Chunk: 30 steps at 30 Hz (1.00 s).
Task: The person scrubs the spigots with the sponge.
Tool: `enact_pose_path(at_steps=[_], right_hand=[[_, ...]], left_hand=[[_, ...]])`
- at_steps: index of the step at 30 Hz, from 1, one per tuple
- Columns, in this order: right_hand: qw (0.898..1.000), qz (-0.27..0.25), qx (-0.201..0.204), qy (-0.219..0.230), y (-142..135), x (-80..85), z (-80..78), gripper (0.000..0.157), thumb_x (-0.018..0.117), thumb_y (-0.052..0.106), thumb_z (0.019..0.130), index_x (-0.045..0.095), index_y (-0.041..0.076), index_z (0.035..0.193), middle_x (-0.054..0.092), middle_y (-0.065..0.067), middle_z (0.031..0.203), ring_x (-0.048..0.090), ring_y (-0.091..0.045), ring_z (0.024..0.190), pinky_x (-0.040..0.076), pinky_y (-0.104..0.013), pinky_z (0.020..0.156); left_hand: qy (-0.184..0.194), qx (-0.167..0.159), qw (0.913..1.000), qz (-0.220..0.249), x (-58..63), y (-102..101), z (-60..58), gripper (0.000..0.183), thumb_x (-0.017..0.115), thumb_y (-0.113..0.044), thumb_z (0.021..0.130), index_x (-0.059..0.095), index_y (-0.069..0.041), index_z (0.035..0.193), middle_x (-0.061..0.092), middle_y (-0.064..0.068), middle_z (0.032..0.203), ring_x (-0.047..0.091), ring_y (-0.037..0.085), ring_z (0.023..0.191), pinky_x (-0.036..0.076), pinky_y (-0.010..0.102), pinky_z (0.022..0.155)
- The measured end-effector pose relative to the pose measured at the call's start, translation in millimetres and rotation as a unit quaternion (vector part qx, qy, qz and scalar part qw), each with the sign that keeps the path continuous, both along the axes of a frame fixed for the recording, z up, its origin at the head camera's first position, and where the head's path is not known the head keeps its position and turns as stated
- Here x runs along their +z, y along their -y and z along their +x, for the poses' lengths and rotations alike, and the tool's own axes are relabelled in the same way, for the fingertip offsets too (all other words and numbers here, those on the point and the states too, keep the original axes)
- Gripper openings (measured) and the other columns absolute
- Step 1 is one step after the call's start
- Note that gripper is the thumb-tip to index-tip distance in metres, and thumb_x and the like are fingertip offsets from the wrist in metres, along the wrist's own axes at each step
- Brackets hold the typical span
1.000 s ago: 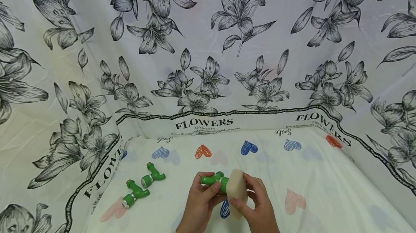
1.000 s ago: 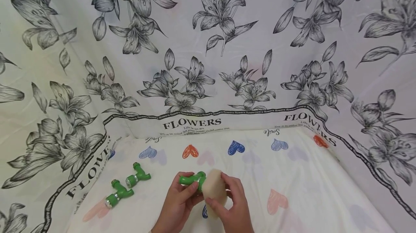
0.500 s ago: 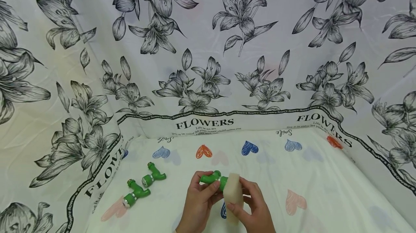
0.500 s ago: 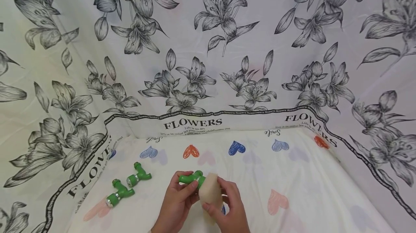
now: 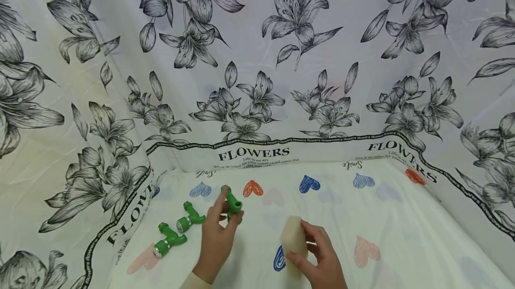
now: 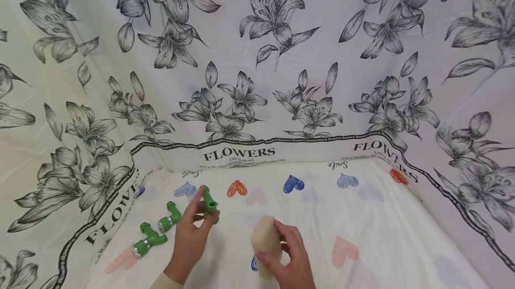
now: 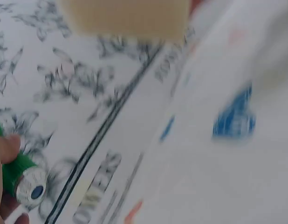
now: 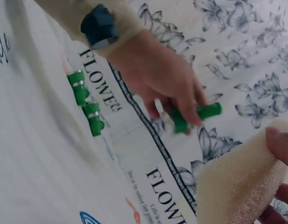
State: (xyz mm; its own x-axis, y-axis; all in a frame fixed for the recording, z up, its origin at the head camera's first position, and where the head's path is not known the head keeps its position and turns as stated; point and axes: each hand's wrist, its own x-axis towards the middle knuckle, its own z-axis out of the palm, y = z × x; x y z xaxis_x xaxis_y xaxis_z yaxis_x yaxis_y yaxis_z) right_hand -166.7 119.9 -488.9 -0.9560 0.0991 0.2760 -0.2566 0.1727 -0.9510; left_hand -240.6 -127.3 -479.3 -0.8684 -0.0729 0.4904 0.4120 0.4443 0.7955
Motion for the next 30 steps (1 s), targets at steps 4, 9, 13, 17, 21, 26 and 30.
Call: enact_pose_path(at_steps=[4,9,13,17,21,26,30], right_hand=[[1.0,0.003,-0.013,0.006,-10.4,-1.1,-1.4,0.063,0.083,0.028,0.075,0.053,0.03,0.131,0.054,0.006,0.118,0.054,-0.018,0.102,0.051,-0.03,0.085],[1.0,0.003,-0.024,0.009,-20.8,-1.4,-3.9,0.063,0.082,0.028,0.076,0.052,0.029,0.132,0.053,0.006,0.119,0.053,-0.017,0.103,0.05,-0.027,0.087],[0.999,0.012,-0.03,0.011,-26.1,-0.8,-5.0,0.063,0.081,0.031,0.078,0.051,0.03,0.133,0.052,0.007,0.12,0.053,-0.016,0.104,0.049,-0.025,0.088],[0.998,0.03,-0.039,0.03,-27.7,0.5,-5.3,0.064,0.078,0.041,0.077,0.049,0.033,0.134,0.051,0.01,0.121,0.052,-0.015,0.105,0.048,-0.024,0.09],[0.998,0.041,-0.044,0.031,-29.3,1.9,-7.0,0.065,0.077,0.043,0.078,0.048,0.033,0.135,0.05,0.011,0.122,0.051,-0.013,0.106,0.048,-0.024,0.09],[0.998,0.039,-0.041,0.023,-31.3,4.5,-9.1,0.063,0.077,0.042,0.079,0.048,0.034,0.135,0.049,0.011,0.122,0.051,-0.012,0.106,0.048,-0.024,0.09],[0.998,0.039,-0.036,0.029,-32.6,4.0,-10.1,0.064,0.076,0.043,0.079,0.048,0.033,0.135,0.049,0.011,0.124,0.05,-0.012,0.107,0.047,-0.023,0.09]], left_hand=[[-0.055,0.057,0.9905,-0.113,-8.4,41.6,-5.7,0.058,0.073,-0.03,0.087,0.047,-0.029,0.138,0.062,-0.016,0.107,0.054,0.007,0.092,0.046,0.027,0.066],[-0.093,0.093,0.9653,-0.225,-24.9,89.3,-2.8,0.056,0.078,-0.021,0.082,0.057,-0.03,0.133,0.064,-0.009,0.112,0.046,0.011,0.087,0.044,0.027,0.064],[-0.084,0.09,0.9475,-0.295,-39.5,112.3,1.7,0.057,0.082,-0.018,0.076,0.062,-0.026,0.129,0.065,-0.005,0.102,0.046,0.011,0.081,0.04,0.032,0.066],[-0.073,0.06,0.9334,-0.346,-54.0,123.6,4.2,0.053,0.086,-0.015,0.07,0.069,-0.019,0.12,0.063,-0.003,0.093,0.05,0.011,0.074,0.039,0.032,0.065],[-0.058,0.042,0.92,-0.385,-66.4,126.5,6.0,0.05,0.087,-0.013,0.067,0.072,-0.017,0.115,0.056,-0.001,0.092,0.048,0.011,0.075,0.042,0.032,0.064],[-0.033,0.033,0.9196,-0.39,-72.0,120.2,9.4,0.034,0.085,-0.015,0.07,0.076,-0.016,0.102,0.052,-0.002,0.094,0.049,0.012,0.081,0.047,0.034,0.065],[0.001,0.049,0.9203,-0.388,-73.3,114.8,9.9,0.028,0.085,-0.022,0.072,0.076,-0.021,0.099,0.053,-0.007,0.091,0.05,0.011,0.079,0.047,0.034,0.066]])
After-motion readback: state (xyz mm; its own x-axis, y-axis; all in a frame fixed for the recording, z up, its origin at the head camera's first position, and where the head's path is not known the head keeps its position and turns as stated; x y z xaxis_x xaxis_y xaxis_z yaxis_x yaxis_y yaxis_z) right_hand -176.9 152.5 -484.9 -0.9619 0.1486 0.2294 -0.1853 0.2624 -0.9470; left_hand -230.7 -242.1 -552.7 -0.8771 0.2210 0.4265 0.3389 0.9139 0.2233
